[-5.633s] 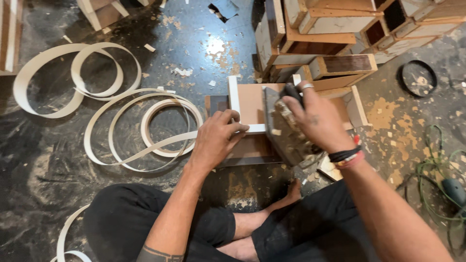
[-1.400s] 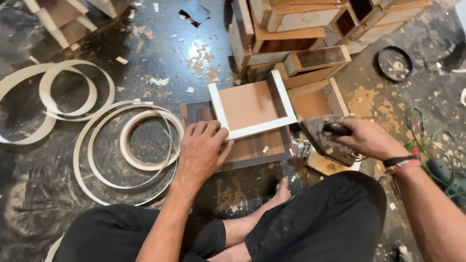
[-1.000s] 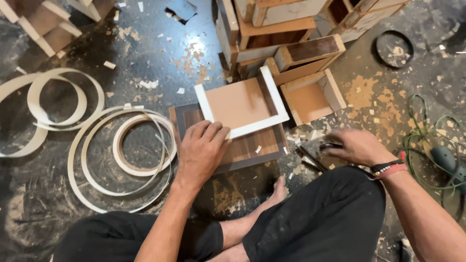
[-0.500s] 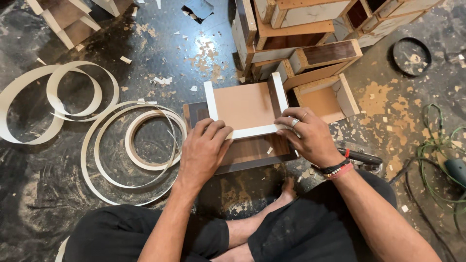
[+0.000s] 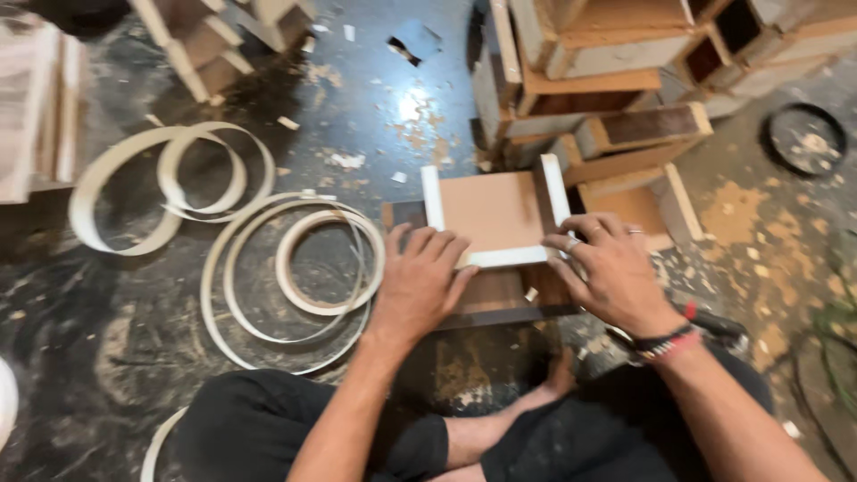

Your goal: The person sits on the floor and applies white edge banding to the edges of small wooden boxes. They use a staple gun to secure the banding along the edges, then press it down by hand to ensure adhesion.

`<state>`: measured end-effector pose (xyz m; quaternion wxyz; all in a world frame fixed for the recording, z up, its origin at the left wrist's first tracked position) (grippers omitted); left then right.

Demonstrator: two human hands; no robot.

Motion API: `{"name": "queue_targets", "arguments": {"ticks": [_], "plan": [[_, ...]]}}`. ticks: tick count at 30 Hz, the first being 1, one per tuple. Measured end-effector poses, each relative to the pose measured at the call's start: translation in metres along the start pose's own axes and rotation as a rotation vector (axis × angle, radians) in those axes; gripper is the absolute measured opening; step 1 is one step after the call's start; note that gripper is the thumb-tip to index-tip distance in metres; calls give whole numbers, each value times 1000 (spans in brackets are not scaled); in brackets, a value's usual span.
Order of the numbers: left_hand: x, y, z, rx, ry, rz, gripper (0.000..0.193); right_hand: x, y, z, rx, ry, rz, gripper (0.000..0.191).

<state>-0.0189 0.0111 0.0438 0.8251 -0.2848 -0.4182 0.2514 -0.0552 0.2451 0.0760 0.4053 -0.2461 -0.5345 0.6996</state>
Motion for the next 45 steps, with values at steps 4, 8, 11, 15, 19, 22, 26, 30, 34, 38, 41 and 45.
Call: {"name": "queue_targets", "arguments": {"ticks": [4,8,11,15,19,22,26,30,34,38,41,45], "plan": [[-7,21,27,133,-19,90,37,-21,7,31,-43,-41,-7,19],[-26,49,49,156,-157,185,54,-49,45,77,10,-39,-32,30],[-41,57,49,103,-228,161,57,-49,60,84,111,43,-91,49],[-52,60,48,30,-229,253,57,-28,64,76,94,-14,-114,46],[-50,65,51,-10,-240,214,49,17,64,59,49,180,21,55],[-38,65,52,-18,-90,191,54,30,70,50,106,279,260,59],[-16,71,53,-198,127,145,73,34,75,45,114,346,419,58],[15,99,68,-269,166,105,92,38,74,45,35,363,466,58],[24,110,63,-394,75,240,99,43,72,45,-10,374,479,60],[6,81,42,-413,88,258,90,44,74,42,-51,356,399,63],[-7,46,24,-181,148,230,77,44,75,39,-65,351,289,63],[-16,45,11,-198,79,213,73,29,65,40,-7,209,-141,66]]}}
Point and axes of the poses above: each hand's wrist, its own z-axis towards the middle knuckle, its own y-axis out of the palm, x = y × z, the point moved 4 cm from there along z, towards the middle knuckle, and after that the axes turned 15 degrees about -z, right-handed, at the moved point
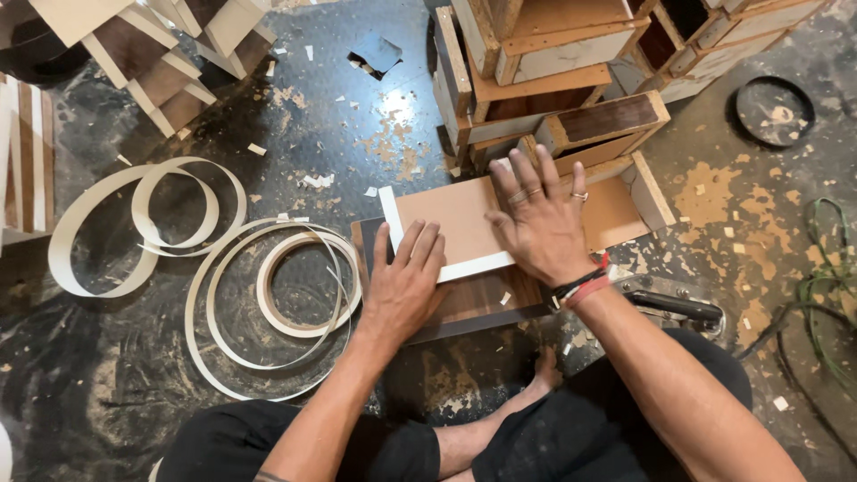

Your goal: The person sits on the floor and applies white edge banding to the edges of small wooden boxes. They use a staple gun to secure the banding along the edges, then press it down by hand to ensure adhesion.

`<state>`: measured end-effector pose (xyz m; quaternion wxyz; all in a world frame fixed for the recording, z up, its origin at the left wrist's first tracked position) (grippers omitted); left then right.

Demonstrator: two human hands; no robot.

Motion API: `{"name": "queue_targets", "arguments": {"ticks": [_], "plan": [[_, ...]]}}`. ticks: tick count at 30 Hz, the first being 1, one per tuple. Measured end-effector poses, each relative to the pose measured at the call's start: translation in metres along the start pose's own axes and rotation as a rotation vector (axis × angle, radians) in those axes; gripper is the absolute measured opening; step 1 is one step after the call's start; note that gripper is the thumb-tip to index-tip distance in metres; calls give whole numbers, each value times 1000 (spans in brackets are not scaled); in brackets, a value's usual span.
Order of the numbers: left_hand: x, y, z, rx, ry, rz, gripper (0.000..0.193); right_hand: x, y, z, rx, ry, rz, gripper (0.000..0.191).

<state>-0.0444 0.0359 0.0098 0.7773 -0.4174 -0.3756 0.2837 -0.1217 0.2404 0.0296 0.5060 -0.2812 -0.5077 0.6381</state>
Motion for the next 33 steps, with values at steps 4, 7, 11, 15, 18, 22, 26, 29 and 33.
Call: {"name": "queue_targets", "arguments": {"ticks": [4,7,11,15,18,22,26,29,33], "plan": [[-3,10,-4,-38,-22,103,58,-49,-8,-6,-37,-56,136,70],[-8,10,-2,-10,17,165,53,-98,-11,-6,-7,-101,105,67],[-7,4,0,26,55,-2,60,-91,-17,-13,23,-172,180,71],[-5,-2,2,20,4,-59,62,-38,-22,-20,80,-117,-12,73],[0,-5,1,21,-15,-61,62,-5,-11,-25,-82,194,256,70],[3,-9,3,38,-30,-129,69,4,-1,-31,-135,382,861,67],[1,-9,-1,66,-43,-227,78,15,-7,-46,20,541,1051,54],[-3,-5,-9,116,-70,-277,74,19,-8,-65,-26,698,1129,36],[-14,-3,-17,209,-112,-419,64,13,-3,-82,-96,720,1255,19]]}}
Point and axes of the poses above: each hand's wrist, its own z-axis towards the middle knuckle, its own y-axis out of the palm, x = y × z, the point moved 4 cm from there along z, towards the middle knuckle, and after that the axes turned 15 degrees about -z, right-handed, at the moved point
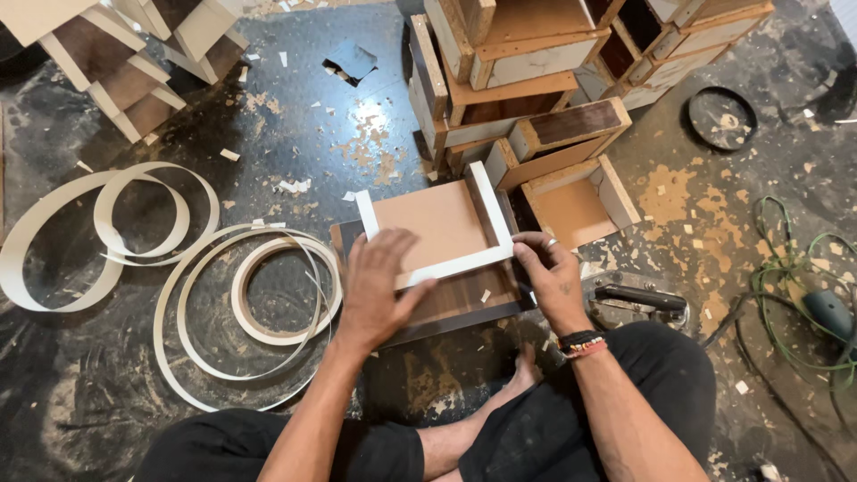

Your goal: The person sits on the floor and applies white edge banding to the edges of small wooden boxes. They use a staple gun to secure the banding along the edges, then press it down by hand to ensure adhesion.

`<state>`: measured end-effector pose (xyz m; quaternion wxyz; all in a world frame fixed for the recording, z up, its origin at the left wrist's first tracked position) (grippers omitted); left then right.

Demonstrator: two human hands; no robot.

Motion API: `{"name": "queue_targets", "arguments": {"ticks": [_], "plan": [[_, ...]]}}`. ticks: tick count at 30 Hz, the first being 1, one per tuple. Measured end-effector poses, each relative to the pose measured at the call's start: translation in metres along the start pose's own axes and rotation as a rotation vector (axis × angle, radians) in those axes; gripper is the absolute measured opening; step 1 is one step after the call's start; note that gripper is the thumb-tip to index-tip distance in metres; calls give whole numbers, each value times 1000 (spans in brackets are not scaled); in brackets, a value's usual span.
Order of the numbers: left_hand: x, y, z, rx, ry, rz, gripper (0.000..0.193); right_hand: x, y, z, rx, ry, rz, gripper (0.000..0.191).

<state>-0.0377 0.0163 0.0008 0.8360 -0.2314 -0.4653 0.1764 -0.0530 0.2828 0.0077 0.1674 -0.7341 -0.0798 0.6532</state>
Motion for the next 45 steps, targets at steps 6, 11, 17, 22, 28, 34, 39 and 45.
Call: {"name": "queue_targets", "arguments": {"ticks": [6,11,17,22,28,34,39,45], "plan": [[-9,-31,4,327,-373,-107,60,4,4,-1,31,-126,-82,21],[-24,-56,2,73,-813,0,53,-12,14,-13,-19,-342,-360,24],[-60,-85,-1,182,-809,163,49,-16,30,-17,-24,-402,-526,34],[-84,-104,0,519,-970,-147,45,-8,34,-12,55,-448,-634,32],[-83,-80,65,661,-920,-965,55,-9,39,-16,74,-533,-704,28],[-67,-92,53,599,-562,-351,42,-12,35,-12,71,-536,-647,24],[-76,-107,-16,356,-915,159,42,3,38,-7,-70,-112,-368,20],[-84,-73,-30,-221,-1005,331,38,-10,-14,41,168,-211,-479,24]]}}
Point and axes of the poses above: each hand's wrist, its own z-axis towards the middle knuckle, its own y-axis out of the palm, x = y × z, the point moved 4 cm from there along z, towards the middle knuckle, and after that the axes turned 15 degrees about -z, right-handed, at the moved point
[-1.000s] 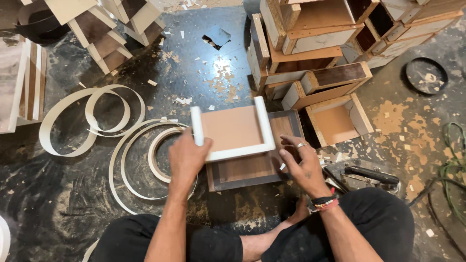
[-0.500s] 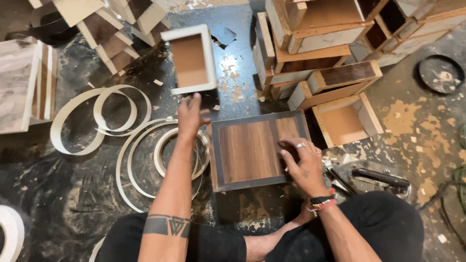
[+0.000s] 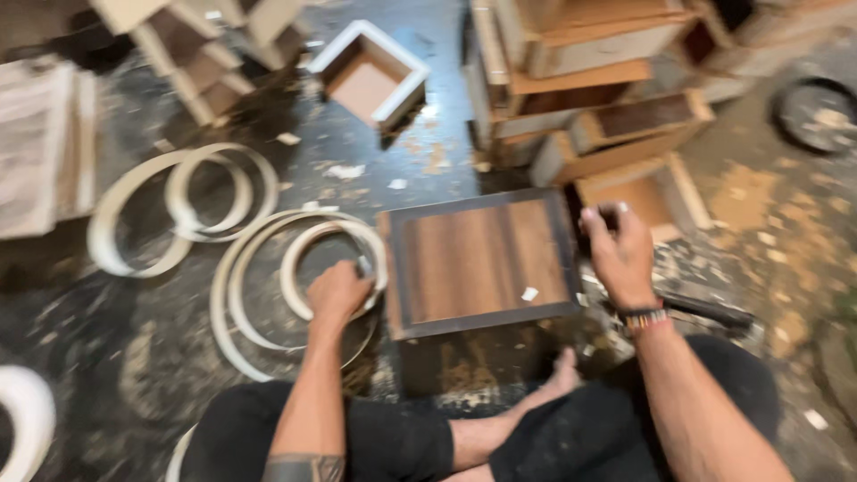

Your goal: The person sits on the floor and applies white edge banding to the edges of small wooden boxes. They use a staple gun to secure the banding along the edges, then press it down by hand to ensure adhesion.

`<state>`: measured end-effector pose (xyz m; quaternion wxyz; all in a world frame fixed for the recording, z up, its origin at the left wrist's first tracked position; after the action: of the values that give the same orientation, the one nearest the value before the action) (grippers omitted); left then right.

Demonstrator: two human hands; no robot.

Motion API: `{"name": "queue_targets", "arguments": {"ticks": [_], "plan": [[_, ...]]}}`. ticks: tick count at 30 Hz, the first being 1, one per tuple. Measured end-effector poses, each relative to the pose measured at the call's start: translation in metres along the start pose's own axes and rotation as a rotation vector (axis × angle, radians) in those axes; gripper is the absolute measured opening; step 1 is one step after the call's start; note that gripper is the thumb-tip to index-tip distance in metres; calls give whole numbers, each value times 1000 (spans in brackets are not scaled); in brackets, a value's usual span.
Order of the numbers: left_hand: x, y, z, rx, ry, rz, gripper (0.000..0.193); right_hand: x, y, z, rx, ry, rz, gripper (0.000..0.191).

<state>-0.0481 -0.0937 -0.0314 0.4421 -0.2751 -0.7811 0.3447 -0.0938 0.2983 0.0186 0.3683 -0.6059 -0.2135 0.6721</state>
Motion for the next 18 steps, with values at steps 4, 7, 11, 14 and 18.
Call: {"name": "queue_targets", "arguments": {"ticks": [4,7,11,14,18], "plan": [[14,1,-6,196,120,84,32,20,-31,27,-12,-62,-380,31],[22,-11,-8,368,57,-9,34,16,-30,33,-97,-115,-578,49],[36,-23,-30,440,340,-313,27,13,-15,24,-262,110,-730,41],[36,-19,-37,366,259,-269,27,14,-25,23,-93,254,-630,33],[40,-18,-42,413,336,-299,28,25,-66,19,334,162,-377,28]]}}
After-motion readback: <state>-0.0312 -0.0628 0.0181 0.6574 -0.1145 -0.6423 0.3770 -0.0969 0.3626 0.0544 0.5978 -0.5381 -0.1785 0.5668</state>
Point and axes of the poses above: each hand's wrist, its own z-axis towards the middle knuckle, its own y-axis out of the palm, x = y × z, the point moved 4 cm from there along z, towards the middle knuckle, and after that the axes turned 15 degrees about -z, right-handed, at the moved point
